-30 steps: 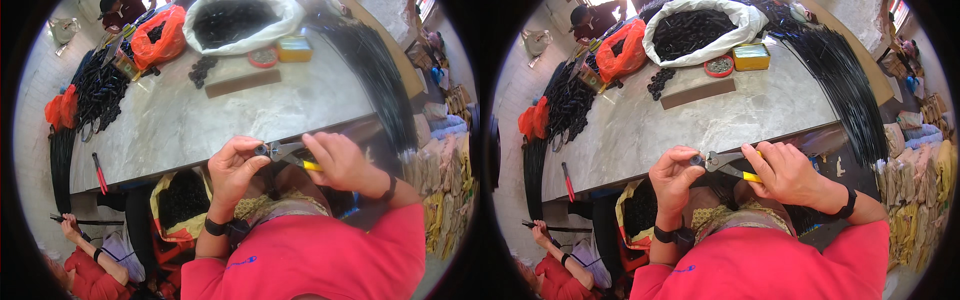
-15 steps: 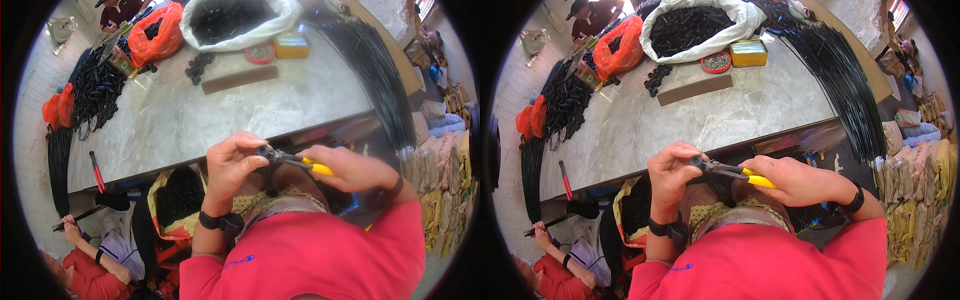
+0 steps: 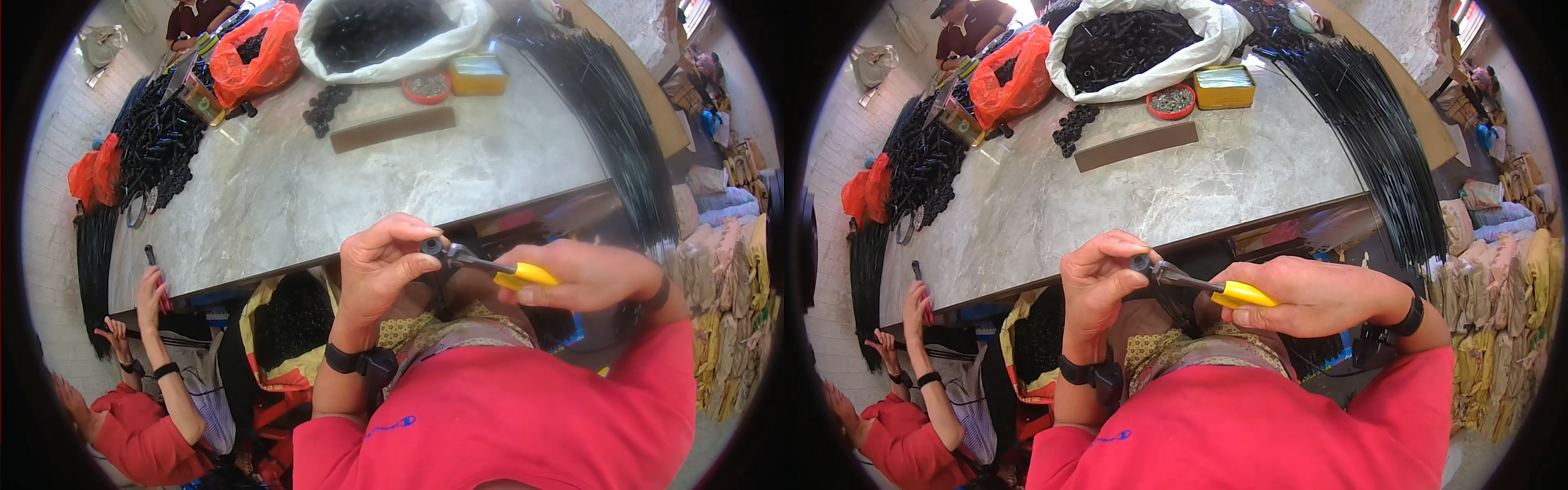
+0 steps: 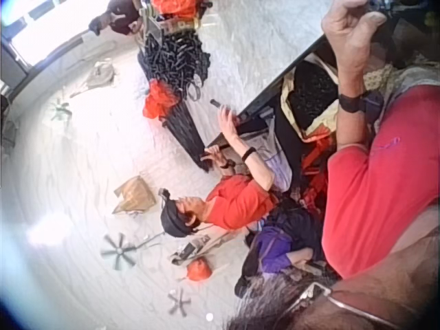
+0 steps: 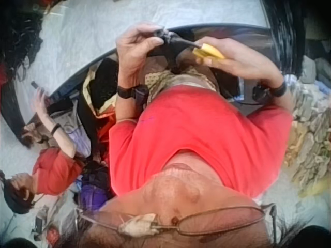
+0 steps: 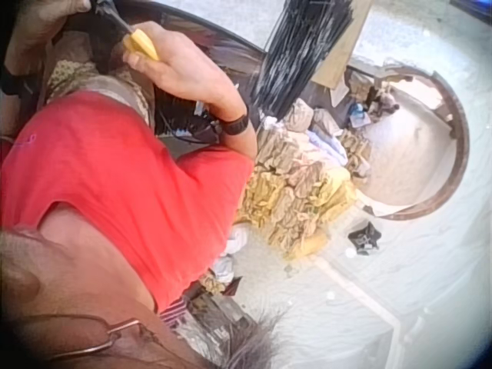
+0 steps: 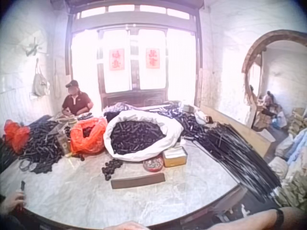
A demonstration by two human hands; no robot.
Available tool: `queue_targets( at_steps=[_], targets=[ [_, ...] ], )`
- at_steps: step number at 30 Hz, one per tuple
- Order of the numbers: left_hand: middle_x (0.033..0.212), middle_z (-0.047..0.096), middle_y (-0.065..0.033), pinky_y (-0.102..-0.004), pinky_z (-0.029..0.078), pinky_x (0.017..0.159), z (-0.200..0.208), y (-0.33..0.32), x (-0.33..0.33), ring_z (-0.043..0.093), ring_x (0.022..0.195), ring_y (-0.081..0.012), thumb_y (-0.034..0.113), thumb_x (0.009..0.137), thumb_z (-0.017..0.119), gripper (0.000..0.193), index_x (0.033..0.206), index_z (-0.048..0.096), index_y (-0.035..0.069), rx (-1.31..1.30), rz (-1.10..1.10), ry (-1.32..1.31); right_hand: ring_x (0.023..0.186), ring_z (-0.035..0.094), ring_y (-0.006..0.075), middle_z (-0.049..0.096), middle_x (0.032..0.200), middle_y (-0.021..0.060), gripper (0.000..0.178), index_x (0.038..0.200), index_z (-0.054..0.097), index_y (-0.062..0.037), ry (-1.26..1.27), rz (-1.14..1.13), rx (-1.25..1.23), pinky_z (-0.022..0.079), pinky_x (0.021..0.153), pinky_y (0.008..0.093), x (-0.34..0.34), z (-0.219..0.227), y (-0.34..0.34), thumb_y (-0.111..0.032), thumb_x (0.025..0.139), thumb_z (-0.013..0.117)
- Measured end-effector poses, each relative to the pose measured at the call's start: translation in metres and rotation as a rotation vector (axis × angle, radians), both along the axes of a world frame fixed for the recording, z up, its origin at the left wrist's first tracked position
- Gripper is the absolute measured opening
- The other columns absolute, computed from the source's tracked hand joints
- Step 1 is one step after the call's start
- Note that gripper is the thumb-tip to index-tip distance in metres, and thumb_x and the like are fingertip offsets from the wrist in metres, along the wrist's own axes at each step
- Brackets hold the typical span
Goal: Assemble umbrella frames and ribs in a factory setting.
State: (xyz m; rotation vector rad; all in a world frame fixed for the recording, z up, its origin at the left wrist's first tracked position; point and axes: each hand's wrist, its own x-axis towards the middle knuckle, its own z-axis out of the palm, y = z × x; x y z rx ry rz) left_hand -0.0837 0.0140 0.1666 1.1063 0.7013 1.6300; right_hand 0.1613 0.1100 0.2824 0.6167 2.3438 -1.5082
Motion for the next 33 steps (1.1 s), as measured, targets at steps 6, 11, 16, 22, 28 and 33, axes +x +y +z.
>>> queue_targets(
  at_steps=[6,11,16,22,28,33],
  targets=[
    [0.100,0.067,-0.0171,-0.0348,0.056,0.086,-0.013,0.007,-0.008,0.068,0.096,-0.0261,-0.013,0.079,0.071,0.029,0.106,0.066,-0.006,0.020,-0.042,-0.071,0.082,0.063,0.0090,0.064,0.092,0.0041,0.027,0.115,0.050,-0.0041,0.031,-0.188,-0.421,0.050,0.065,0.0256,-0.003,-0.018,-0.009,-0.028,0.103,0.053],
    [0.097,0.066,-0.0171,-0.0353,0.057,0.082,-0.014,0.011,-0.010,0.068,0.092,-0.0259,-0.010,0.078,0.072,0.027,0.104,0.067,-0.005,-0.011,-0.046,-0.097,0.075,0.062,0.0088,0.062,0.086,0.0022,0.023,0.108,0.048,-0.0050,0.102,-0.241,-0.455,0.049,0.062,0.0250,-0.005,-0.039,-0.024,-0.027,0.104,0.052],
    [0.095,0.065,-0.0166,-0.0364,0.057,0.080,-0.014,0.014,-0.010,0.069,0.089,-0.0262,-0.008,0.077,0.072,0.027,0.102,0.066,-0.003,-0.030,-0.041,-0.062,0.062,0.057,0.0081,0.059,0.078,0.0010,0.019,0.111,0.048,-0.0055,0.151,-0.362,-0.357,0.045,0.055,0.0255,-0.006,-0.054,-0.037,-0.022,0.103,0.053],
    [0.094,0.065,-0.0147,-0.0359,0.056,0.081,-0.009,0.011,-0.004,0.068,0.089,-0.0249,-0.008,0.077,0.072,0.025,0.101,0.066,-0.002,-0.059,0.042,-0.057,0.059,0.058,0.0170,0.059,0.072,0.0059,0.022,0.116,0.048,-0.0047,0.158,-0.277,-0.130,0.046,0.055,0.0306,-0.006,-0.040,-0.026,-0.020,0.102,0.055],
    [0.098,0.067,-0.0145,-0.0321,0.056,0.083,-0.006,0.007,0.000,0.067,0.092,-0.0217,-0.015,0.079,0.071,0.027,0.104,0.066,-0.005,-0.034,0.071,-0.079,0.077,0.065,0.0332,0.064,0.087,0.0125,0.042,0.131,0.048,-0.0063,0.366,-0.109,0.526,0.050,0.063,0.0408,-0.003,-0.052,-0.020,-0.021,0.095,0.063],
    [0.101,0.067,-0.0150,-0.0315,0.057,0.084,0.000,-0.001,0.005,0.068,0.093,-0.0221,-0.015,0.081,0.069,0.027,0.106,0.065,-0.005,-0.033,0.110,-0.091,0.088,0.064,0.0348,0.059,0.107,0.0151,0.055,0.138,0.045,-0.0060,0.224,-0.132,0.616,0.050,0.067,0.0422,-0.004,-0.048,-0.024,-0.018,0.090,0.067]
  ],
)
